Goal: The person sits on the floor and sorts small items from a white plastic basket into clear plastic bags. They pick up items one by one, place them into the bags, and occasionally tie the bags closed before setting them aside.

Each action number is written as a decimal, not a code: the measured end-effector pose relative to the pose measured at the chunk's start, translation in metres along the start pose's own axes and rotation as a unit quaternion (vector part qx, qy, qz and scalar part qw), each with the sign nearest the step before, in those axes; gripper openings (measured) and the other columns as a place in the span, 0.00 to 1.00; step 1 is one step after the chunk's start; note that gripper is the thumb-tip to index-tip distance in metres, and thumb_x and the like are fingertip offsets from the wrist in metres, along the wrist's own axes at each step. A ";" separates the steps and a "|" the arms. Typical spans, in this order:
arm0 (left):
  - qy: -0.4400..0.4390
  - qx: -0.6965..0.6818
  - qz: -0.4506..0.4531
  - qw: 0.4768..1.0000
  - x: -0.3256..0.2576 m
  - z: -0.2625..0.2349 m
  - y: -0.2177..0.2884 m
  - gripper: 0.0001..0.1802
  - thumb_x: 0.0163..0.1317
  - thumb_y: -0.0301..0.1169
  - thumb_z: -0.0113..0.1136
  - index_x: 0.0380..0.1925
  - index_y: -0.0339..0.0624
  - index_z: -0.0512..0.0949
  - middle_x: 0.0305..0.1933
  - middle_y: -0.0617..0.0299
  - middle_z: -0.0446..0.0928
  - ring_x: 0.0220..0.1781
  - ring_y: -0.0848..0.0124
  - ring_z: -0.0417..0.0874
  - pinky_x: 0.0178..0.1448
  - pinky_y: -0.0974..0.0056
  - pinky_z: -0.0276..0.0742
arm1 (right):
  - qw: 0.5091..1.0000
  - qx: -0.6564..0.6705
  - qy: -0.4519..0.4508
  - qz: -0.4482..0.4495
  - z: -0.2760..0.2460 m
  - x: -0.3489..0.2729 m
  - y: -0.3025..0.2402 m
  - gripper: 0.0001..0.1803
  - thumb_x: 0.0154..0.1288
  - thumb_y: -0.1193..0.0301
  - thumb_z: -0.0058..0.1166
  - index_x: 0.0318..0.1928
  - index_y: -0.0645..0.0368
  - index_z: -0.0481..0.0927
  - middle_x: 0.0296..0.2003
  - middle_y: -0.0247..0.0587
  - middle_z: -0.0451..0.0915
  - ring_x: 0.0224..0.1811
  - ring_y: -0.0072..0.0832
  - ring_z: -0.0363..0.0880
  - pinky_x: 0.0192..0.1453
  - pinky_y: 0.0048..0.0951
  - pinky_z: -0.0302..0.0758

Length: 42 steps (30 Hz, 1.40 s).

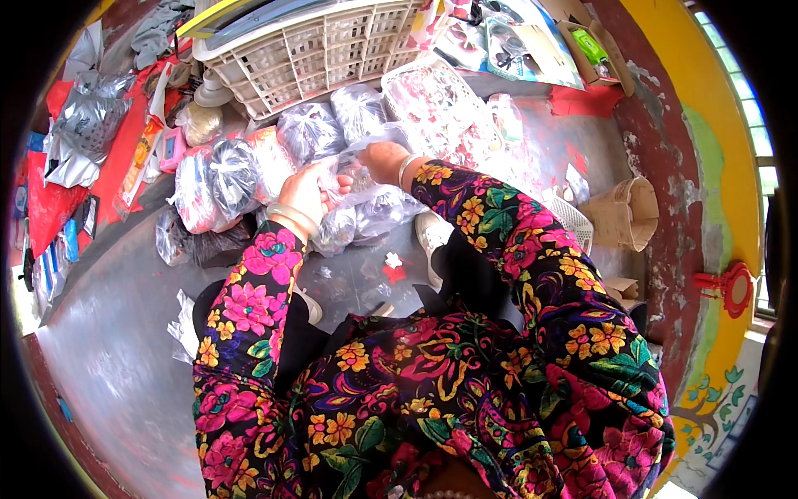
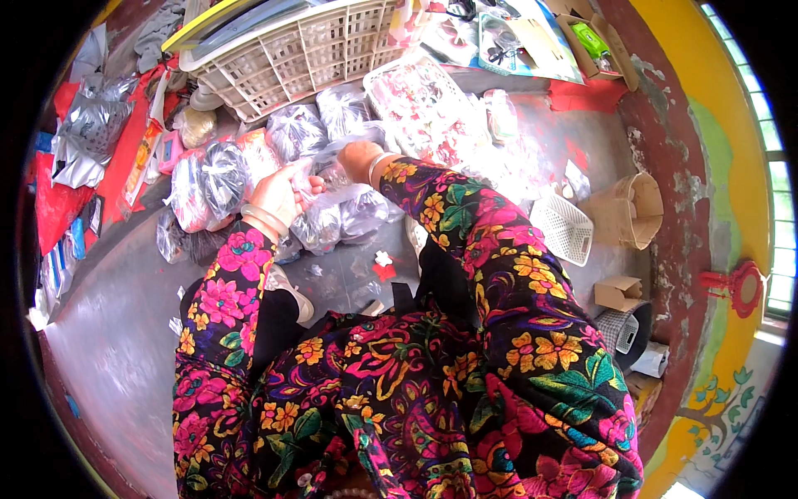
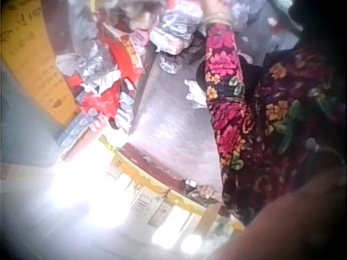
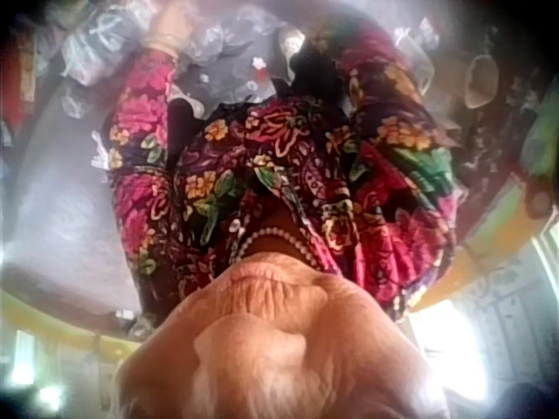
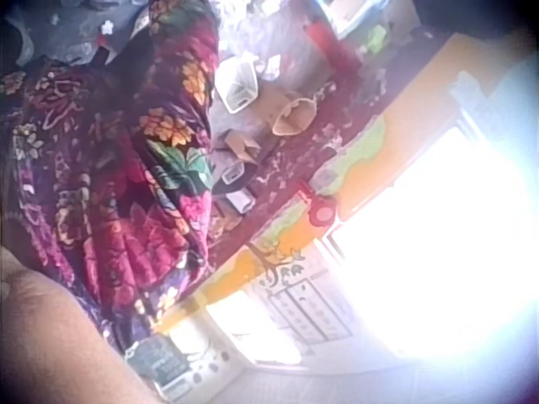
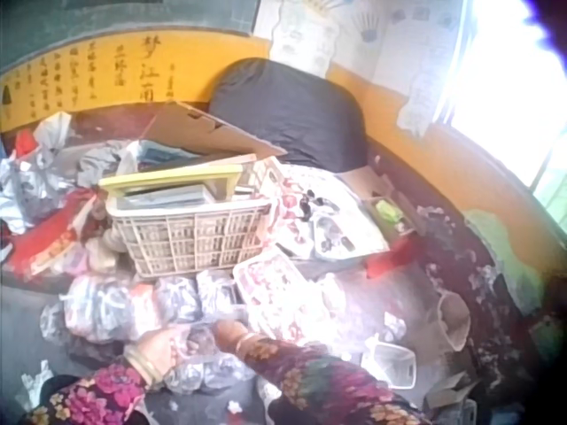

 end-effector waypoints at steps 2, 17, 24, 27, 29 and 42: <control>0.004 0.001 0.001 1.000 0.001 -0.001 0.000 0.16 0.60 0.38 0.46 0.45 0.41 0.70 0.31 0.54 0.76 0.32 0.66 0.78 0.37 0.66 0.72 | 1.000 -0.005 0.019 -0.008 0.007 0.003 -0.004 0.12 0.51 0.71 0.45 0.36 0.59 0.78 0.35 0.48 0.77 0.40 0.40 0.76 0.43 0.34 0.72; -0.003 -0.022 -0.005 1.000 0.001 0.004 0.000 0.17 0.60 0.38 0.45 0.46 0.41 0.69 0.32 0.54 0.76 0.32 0.67 0.77 0.36 0.66 0.72 | 1.000 -0.016 0.010 0.009 0.003 0.006 -0.014 0.13 0.59 0.66 0.41 0.34 0.58 0.79 0.34 0.48 0.77 0.38 0.38 0.77 0.40 0.36 0.73; 0.016 -0.052 0.024 0.998 -0.003 -0.013 0.004 0.16 0.57 0.37 0.51 0.40 0.38 0.72 0.29 0.52 0.76 0.28 0.66 0.77 0.34 0.66 0.74 | 0.932 0.347 0.028 0.099 -0.099 -0.002 0.058 0.10 0.47 0.69 0.48 0.27 0.60 0.79 0.20 0.39 0.78 0.20 0.28 0.78 0.27 0.27 0.74; -0.009 -0.046 0.019 0.999 0.001 0.002 -0.004 0.16 0.57 0.37 0.50 0.40 0.38 0.72 0.29 0.52 0.76 0.28 0.66 0.77 0.34 0.66 0.74 | 0.973 -0.164 0.074 0.146 -0.058 0.003 0.165 0.11 0.51 0.71 0.45 0.32 0.61 0.80 0.31 0.47 0.79 0.36 0.36 0.79 0.36 0.34 0.75; -0.028 -0.044 0.017 0.998 0.004 0.011 -0.006 0.15 0.57 0.37 0.50 0.40 0.38 0.72 0.29 0.53 0.76 0.28 0.67 0.77 0.34 0.67 0.74 | 0.961 -0.113 0.082 0.240 -0.023 -0.017 0.212 0.17 0.50 0.62 0.50 0.36 0.60 0.78 0.37 0.47 0.78 0.41 0.42 0.76 0.44 0.36 0.72; -0.026 -0.043 0.021 0.999 0.004 0.000 -0.002 0.17 0.58 0.38 0.47 0.43 0.39 0.71 0.31 0.52 0.75 0.32 0.65 0.77 0.36 0.66 0.73 | 0.895 0.114 0.172 0.396 -0.032 -0.025 0.175 0.18 0.51 0.61 0.51 0.42 0.57 0.75 0.40 0.47 0.76 0.45 0.40 0.74 0.49 0.35 0.70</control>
Point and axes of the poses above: each hand's wrist, its own x-axis towards the middle knuckle, its own z-axis out of the palm, y = z × x, the point moved 6 cm from there along x, towards the middle knuckle
